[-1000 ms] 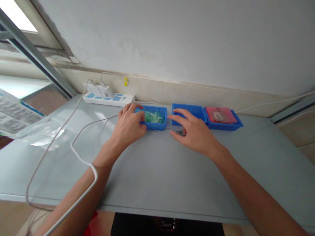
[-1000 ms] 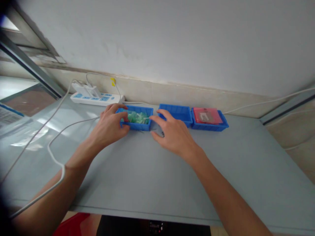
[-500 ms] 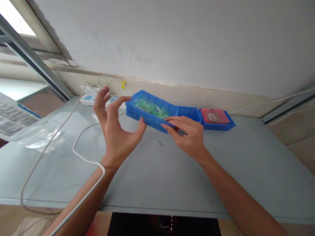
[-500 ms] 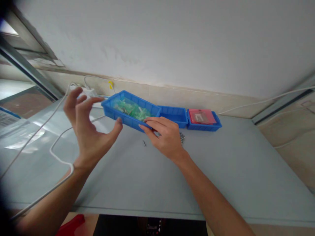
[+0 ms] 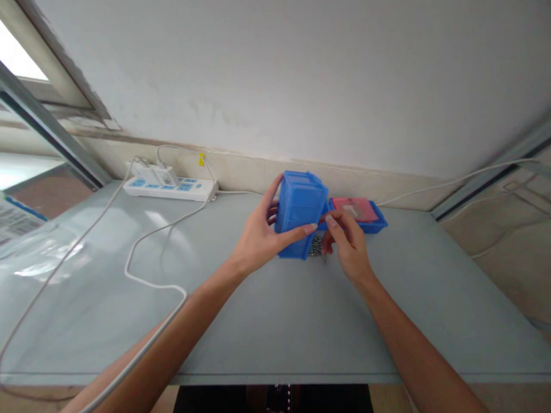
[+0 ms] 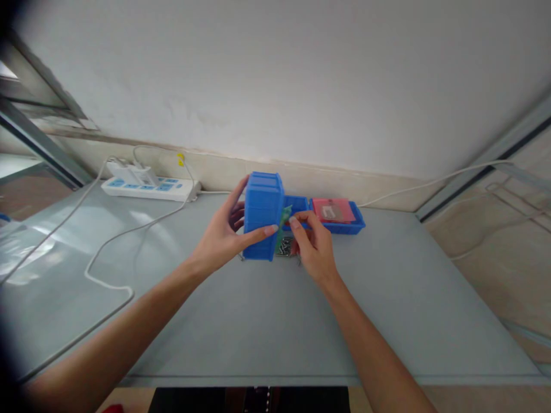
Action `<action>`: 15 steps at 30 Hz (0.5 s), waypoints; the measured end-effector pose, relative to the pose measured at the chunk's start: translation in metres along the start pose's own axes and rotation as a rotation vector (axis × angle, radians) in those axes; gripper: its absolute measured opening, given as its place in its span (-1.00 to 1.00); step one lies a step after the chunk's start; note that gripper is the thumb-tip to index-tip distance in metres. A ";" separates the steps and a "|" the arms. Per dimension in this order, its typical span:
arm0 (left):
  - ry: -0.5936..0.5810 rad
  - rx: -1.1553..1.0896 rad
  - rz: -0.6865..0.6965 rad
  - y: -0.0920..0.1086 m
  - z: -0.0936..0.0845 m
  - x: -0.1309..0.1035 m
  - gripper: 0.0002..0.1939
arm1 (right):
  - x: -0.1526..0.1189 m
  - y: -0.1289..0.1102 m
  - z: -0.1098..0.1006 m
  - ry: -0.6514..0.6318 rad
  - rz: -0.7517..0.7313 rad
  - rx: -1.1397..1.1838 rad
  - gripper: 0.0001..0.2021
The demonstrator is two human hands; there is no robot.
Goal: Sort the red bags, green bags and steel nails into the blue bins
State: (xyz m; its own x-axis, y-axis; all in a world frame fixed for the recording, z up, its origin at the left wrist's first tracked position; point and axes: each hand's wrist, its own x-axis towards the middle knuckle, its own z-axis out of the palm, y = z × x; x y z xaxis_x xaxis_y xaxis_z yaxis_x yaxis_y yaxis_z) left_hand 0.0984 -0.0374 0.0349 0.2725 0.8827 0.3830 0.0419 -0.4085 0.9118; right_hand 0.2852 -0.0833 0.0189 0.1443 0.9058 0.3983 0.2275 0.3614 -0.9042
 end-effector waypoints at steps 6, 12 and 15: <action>-0.040 0.117 0.088 0.008 0.002 0.009 0.01 | -0.002 0.013 -0.008 0.162 -0.089 -0.309 -0.69; 0.145 -0.029 0.050 -0.004 -0.023 0.015 -0.10 | -0.005 0.013 -0.004 0.116 -0.234 -0.603 -0.81; 0.246 -0.178 0.008 -0.020 -0.035 0.015 -0.07 | -0.003 0.005 0.004 0.073 -0.357 -0.634 -0.93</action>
State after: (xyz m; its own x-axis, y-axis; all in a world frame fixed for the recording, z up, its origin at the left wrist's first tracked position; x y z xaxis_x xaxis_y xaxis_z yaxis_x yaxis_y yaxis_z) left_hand 0.0678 -0.0082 0.0277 0.0299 0.9182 0.3950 -0.1342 -0.3879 0.9119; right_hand 0.2823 -0.0832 0.0127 0.0163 0.7316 0.6816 0.7832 0.4144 -0.4636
